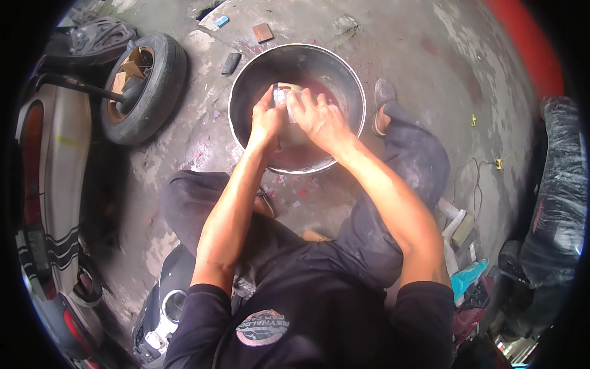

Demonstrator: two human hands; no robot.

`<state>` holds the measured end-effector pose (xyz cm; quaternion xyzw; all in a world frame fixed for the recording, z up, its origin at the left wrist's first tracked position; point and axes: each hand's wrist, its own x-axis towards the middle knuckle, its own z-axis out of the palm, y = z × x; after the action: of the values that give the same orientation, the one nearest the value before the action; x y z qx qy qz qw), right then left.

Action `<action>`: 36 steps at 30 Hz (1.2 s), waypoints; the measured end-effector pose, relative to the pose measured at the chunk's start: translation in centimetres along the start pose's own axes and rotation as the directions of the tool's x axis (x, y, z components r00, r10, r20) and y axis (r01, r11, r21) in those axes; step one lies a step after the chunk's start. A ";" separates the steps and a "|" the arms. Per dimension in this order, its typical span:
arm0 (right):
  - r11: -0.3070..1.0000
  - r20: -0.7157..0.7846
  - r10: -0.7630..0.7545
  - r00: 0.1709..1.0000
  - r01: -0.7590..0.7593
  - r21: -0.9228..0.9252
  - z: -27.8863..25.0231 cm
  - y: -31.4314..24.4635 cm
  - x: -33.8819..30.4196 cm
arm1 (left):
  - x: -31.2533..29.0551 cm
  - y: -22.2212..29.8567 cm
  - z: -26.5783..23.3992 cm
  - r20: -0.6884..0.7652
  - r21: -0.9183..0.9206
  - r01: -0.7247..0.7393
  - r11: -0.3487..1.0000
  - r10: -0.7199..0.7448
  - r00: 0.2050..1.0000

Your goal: The person sits on the floor and sands a small, light-colored car part using a sanding block and water from a metal bowl. They repeatedly dip the part and sanding block into the water and rub the block against the part's surface.

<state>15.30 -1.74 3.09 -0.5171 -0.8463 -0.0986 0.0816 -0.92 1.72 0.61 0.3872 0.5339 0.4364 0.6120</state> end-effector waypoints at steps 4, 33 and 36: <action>0.999 0.030 0.051 0.998 -0.051 -0.005 0.3 -0.5 0.3 | 0.1 0.0 -0.1 0.007 0.114 -0.040 0.993 0.040 0.999; 0.985 -0.003 -0.158 0.987 0.157 -0.075 0.1 1.5 0.3 | 0.3 -1.0 0.2 0.040 0.087 -0.101 0.991 0.097 0.994; 0.984 -0.018 -0.145 0.989 0.142 -0.109 0.4 1.0 0.7 | 0.7 -0.9 -0.1 0.050 0.090 -0.124 0.988 0.120 0.992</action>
<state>15.86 -0.63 2.90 -0.4572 -0.8737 -0.1563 0.0571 -0.93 2.11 -0.46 0.4567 0.5153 0.4389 0.5773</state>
